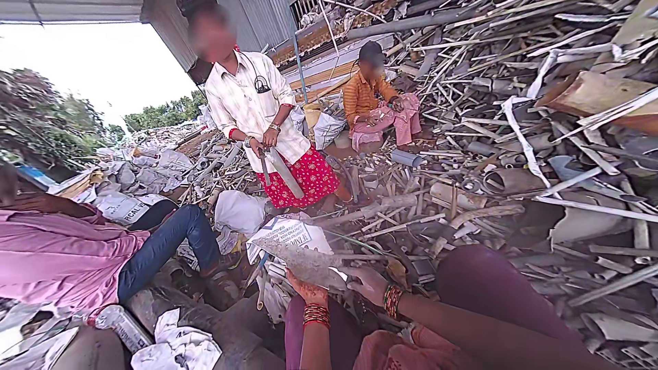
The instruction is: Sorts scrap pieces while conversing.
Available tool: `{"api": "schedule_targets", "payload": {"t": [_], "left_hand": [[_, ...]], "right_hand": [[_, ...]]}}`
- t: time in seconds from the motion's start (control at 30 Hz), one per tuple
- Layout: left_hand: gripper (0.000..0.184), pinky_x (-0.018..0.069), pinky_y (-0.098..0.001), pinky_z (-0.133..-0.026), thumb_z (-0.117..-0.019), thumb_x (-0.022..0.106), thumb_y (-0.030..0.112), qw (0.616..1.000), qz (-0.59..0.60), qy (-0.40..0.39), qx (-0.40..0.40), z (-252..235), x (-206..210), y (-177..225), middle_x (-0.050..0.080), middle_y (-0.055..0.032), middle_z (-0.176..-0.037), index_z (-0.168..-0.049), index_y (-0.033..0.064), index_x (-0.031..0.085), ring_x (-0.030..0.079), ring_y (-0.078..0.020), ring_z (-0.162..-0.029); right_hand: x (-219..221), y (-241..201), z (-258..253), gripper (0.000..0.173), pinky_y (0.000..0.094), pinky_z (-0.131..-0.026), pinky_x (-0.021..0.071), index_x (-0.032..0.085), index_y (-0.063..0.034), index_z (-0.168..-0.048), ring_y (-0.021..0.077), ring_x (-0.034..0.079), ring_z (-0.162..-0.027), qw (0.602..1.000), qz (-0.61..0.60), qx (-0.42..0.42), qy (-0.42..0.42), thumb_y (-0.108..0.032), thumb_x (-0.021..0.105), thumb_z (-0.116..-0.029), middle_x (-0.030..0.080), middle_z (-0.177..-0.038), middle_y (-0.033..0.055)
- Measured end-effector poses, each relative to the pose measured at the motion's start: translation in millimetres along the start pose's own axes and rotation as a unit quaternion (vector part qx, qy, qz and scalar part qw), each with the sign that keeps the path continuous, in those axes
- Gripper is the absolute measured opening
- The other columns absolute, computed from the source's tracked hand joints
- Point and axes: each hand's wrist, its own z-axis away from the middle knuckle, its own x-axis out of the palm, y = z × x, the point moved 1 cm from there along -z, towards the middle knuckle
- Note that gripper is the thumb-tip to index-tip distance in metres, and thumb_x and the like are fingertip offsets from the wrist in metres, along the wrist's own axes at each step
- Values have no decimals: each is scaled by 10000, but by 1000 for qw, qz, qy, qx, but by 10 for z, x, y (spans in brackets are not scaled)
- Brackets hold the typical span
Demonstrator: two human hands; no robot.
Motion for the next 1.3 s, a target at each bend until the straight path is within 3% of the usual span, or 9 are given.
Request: {"api": "schedule_targets", "payload": {"t": [0.13, 0.3, 0.53, 0.67, 0.87, 0.97, 1.07, 1.2, 1.3], "left_hand": [[635, 572, -452, -873, -1054, 173, 624, 1000, -1, -4, 3, 0, 22, 3, 629, -80, -1260, -1436, 167, 394, 651, -202, -1113], [656, 547, -463, -921, -1055, 166, 625, 1000, 5, 11, 3, -25, 14, 2, 583, -94, -1346, -1481, 165, 358, 613, -215, -1183], [623, 573, -444, -859, -1061, 176, 609, 1000, 10, 13, 4, 22, 47, -28, 616, -91, -1281, -1451, 168, 377, 652, -213, -1103], [641, 562, -458, -883, -1056, 175, 623, 1000, 17, 22, 3, -20, 20, -25, 606, -91, -1298, -1462, 169, 374, 637, -214, -1128], [628, 568, -454, -873, -1059, 172, 618, 1000, 14, 13, -1, 10, 21, -22, 617, -85, -1282, -1452, 174, 378, 647, -213, -1118], [642, 559, -460, -889, -1056, 179, 622, 1000, 14, 17, -2, -3, 21, -26, 602, -94, -1305, -1467, 169, 372, 634, -217, -1136], [643, 563, -457, -888, -1053, 174, 628, 1000, 20, 16, -7, -21, -16, -24, 611, -87, -1296, -1451, 171, 389, 636, -211, -1137], [637, 562, -453, -891, -1057, 159, 617, 1000, 20, 4, -6, 12, 11, 13, 615, -85, -1264, -1442, 166, 392, 637, -203, -1122], [648, 553, -458, -924, -1061, 134, 607, 1000, 21, -8, -2, 11, 22, -7, 604, -95, -1294, -1450, 146, 373, 625, -214, -1154]], "right_hand": [[-54, 46, -30, 503, 516, -1138, 401, 472, -95, -1548, 387, 585, -1285, 999, -17, 39, 20, -191, 563, -1062, 604, -1396, 247], [159, -110, 44, 503, 469, -1175, 369, 478, -34, -1529, 376, 551, -1339, 998, -63, -23, -4, -181, 572, -1056, 577, -1430, 267], [98, 30, -34, 513, 487, -1176, 366, 462, -27, -1536, 386, 552, -1337, 999, -40, 5, 15, -196, 563, -1063, 577, -1425, 273], [209, -66, 3, 507, 485, -1146, 395, 488, -20, -1518, 381, 583, -1280, 997, -65, -34, 3, -191, 578, -1049, 609, -1372, 274], [31, 50, -56, 517, 512, -1103, 425, 446, -53, -1552, 405, 615, -1210, 999, -31, 29, 15, -174, 558, -1063, 633, -1310, 281], [184, -107, 16, 517, 482, -1136, 407, 462, -13, -1528, 386, 592, -1264, 996, -86, -2, 5, -186, 572, -1054, 605, -1362, 288], [239, -123, 18, 514, 470, -1114, 418, 470, -4, -1522, 383, 600, -1226, 996, -88, -30, 2, -179, 578, -1050, 607, -1346, 292], [42, 20, -52, 513, 473, -1157, 390, 455, -36, -1542, 367, 569, -1315, 998, -58, 19, 25, -174, 561, -1060, 578, -1423, 265], [111, -68, 31, 511, 421, -1173, 376, 449, -12, -1538, 330, 534, -1366, 994, -109, 17, 25, -163, 555, -1062, 539, -1476, 256]]}}
